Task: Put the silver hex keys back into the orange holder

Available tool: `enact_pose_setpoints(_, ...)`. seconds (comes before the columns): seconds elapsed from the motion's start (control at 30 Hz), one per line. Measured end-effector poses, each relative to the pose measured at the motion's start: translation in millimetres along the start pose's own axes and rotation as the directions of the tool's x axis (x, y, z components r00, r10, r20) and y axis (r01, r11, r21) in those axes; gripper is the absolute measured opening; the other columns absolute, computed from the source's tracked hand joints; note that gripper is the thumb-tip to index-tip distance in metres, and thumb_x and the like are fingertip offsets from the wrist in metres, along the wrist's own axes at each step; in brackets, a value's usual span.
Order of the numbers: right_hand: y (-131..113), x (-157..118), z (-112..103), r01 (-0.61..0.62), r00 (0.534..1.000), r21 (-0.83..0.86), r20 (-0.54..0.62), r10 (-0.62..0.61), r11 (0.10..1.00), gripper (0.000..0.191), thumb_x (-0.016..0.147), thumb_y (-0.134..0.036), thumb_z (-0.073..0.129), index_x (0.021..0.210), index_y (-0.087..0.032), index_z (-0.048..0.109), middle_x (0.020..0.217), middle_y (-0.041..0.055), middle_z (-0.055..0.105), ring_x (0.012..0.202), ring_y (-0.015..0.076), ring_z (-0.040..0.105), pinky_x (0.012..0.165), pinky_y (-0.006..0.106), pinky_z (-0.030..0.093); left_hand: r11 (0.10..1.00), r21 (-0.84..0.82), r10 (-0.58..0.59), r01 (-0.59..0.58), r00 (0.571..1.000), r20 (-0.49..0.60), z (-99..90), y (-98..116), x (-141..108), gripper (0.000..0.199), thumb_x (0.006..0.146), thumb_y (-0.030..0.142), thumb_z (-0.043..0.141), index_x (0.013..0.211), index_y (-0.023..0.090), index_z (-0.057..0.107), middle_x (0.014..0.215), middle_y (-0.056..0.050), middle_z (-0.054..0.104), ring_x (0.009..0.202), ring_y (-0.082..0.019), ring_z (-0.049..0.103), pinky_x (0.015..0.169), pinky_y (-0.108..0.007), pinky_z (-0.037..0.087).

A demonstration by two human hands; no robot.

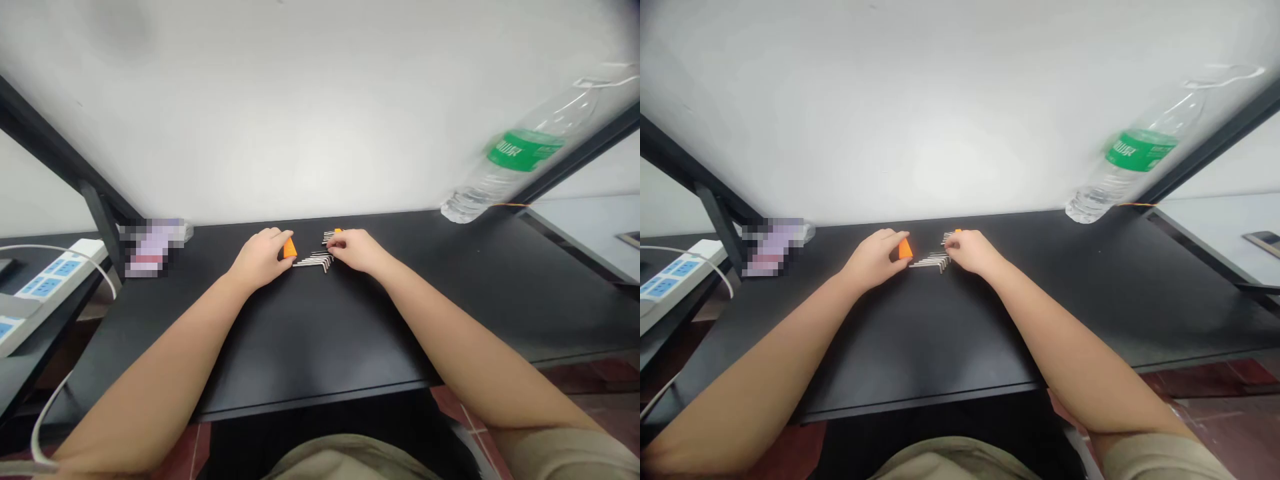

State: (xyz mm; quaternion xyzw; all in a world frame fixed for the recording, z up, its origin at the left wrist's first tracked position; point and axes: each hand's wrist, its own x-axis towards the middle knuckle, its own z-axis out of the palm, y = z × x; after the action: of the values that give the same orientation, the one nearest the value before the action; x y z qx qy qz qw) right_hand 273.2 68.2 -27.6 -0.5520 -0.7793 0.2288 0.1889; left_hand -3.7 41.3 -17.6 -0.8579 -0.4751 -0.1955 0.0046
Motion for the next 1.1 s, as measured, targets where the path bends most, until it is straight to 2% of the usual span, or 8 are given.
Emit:
enact_pose_setpoints(0.13, -1, 2, 1, -0.012, 1.000, -0.069, -0.005, 0.012, 0.998, 0.014, 0.088, -0.020, 0.061, 0.081, -0.023, 0.073, 0.084, 0.0019, 0.074, 0.075, 0.0180, 0.064, 0.069, 0.030, 0.045, 1.000, -0.010, -0.008, 0.008, 1.000, 0.003, -0.6, -1, 0, 0.051, 0.091, 0.037, 0.066, 0.139, 0.019, 0.062, 0.117, -0.012, 0.070, 0.110, -0.030, 0.064, 0.093, -0.043, 0.055)
enact_pose_setpoints(0.27, -1, -1, -2, -0.020, 1.000, -0.112, 0.015, 0.021, 0.993, 0.014, 0.086, -0.017, 0.062, 0.076, -0.022, 0.070, 0.082, 0.0032, 0.072, 0.073, 0.0189, 0.063, 0.068, 0.031, 0.043, 1.000, -0.006, -0.031, 0.031, 0.999, -0.011, -1.7, -3, -1, 0.052, 0.090, 0.039, 0.066, 0.139, 0.021, 0.062, 0.116, -0.011, 0.070, 0.110, -0.030, 0.065, 0.090, -0.042, 0.055)
enact_pose_setpoints(0.47, -12, -10, 1, 0.152, 0.985, -0.118, 0.101, -0.141, 0.981, 0.015, 0.089, -0.037, 0.070, 0.085, -0.022, 0.069, 0.086, 0.0048, 0.071, 0.080, 0.0210, 0.063, 0.070, 0.033, 0.043, 0.998, -0.036, -0.047, 0.046, 0.999, -0.008, -2.0, -2, -1, 0.052, 0.090, 0.039, 0.067, 0.138, 0.021, 0.063, 0.117, -0.009, 0.070, 0.110, -0.028, 0.065, 0.091, -0.041, 0.055)
enact_pose_setpoints(0.63, -23, -13, 4, 0.189, 0.977, -0.109, 0.124, -0.175, 0.976, 0.013, 0.091, -0.033, 0.068, 0.094, -0.021, 0.069, 0.101, 0.0084, 0.070, 0.086, 0.0212, 0.062, 0.073, 0.033, 0.045, 0.997, -0.053, -0.060, 0.059, 0.998, -0.009, -1.7, -2, -1, 0.052, 0.089, 0.040, 0.067, 0.138, 0.022, 0.063, 0.114, -0.009, 0.069, 0.110, -0.028, 0.065, 0.091, -0.041, 0.055)
enact_pose_setpoints(0.8, -27, -19, 3, 0.207, 0.978, -0.118, 0.054, -0.202, 0.971, 0.015, 0.091, -0.033, 0.070, 0.098, -0.021, 0.068, 0.109, 0.0091, 0.065, 0.092, 0.0218, 0.060, 0.078, 0.033, 0.046, 0.993, -0.088, -0.085, 0.084, 0.996, -0.007, -0.4, -6, -1, 0.055, 0.087, 0.036, 0.068, 0.139, 0.020, 0.061, 0.115, -0.009, 0.070, 0.106, -0.027, 0.066, 0.089, -0.039, 0.055)
enact_pose_setpoints(1.0, -40, -28, 6, 0.297, 0.949, -0.159, 0.160, -0.273, 0.942, 0.008, 0.093, -0.019, 0.062, 0.092, -0.019, 0.070, 0.104, 0.0090, 0.063, 0.086, 0.0188, 0.059, 0.074, 0.030, 0.043, 0.938, -0.270, -0.201, 0.219, 0.975, 0.091, 4.2, -9, 1, 0.058, 0.086, 0.030, 0.066, 0.143, 0.022, 0.059, 0.088, -0.001, 0.072, 0.078, -0.019, 0.067, 0.078, -0.033, 0.054)
enact_pose_setpoints(1.1, -47, -31, 9, 0.292, 0.952, -0.227, 0.167, -0.258, 0.929, 0.006, 0.088, -0.013, 0.062, 0.085, -0.017, 0.066, 0.099, 0.0098, 0.063, 0.085, 0.0198, 0.059, 0.069, 0.030, 0.041, 0.854, -0.427, -0.273, 0.296, 0.955, 0.115, 8.0, -10, 1, 0.058, 0.084, 0.032, 0.071, 0.141, 0.023, 0.061, 0.089, 0.000, 0.072, 0.078, -0.017, 0.068, 0.081, -0.032, 0.055)
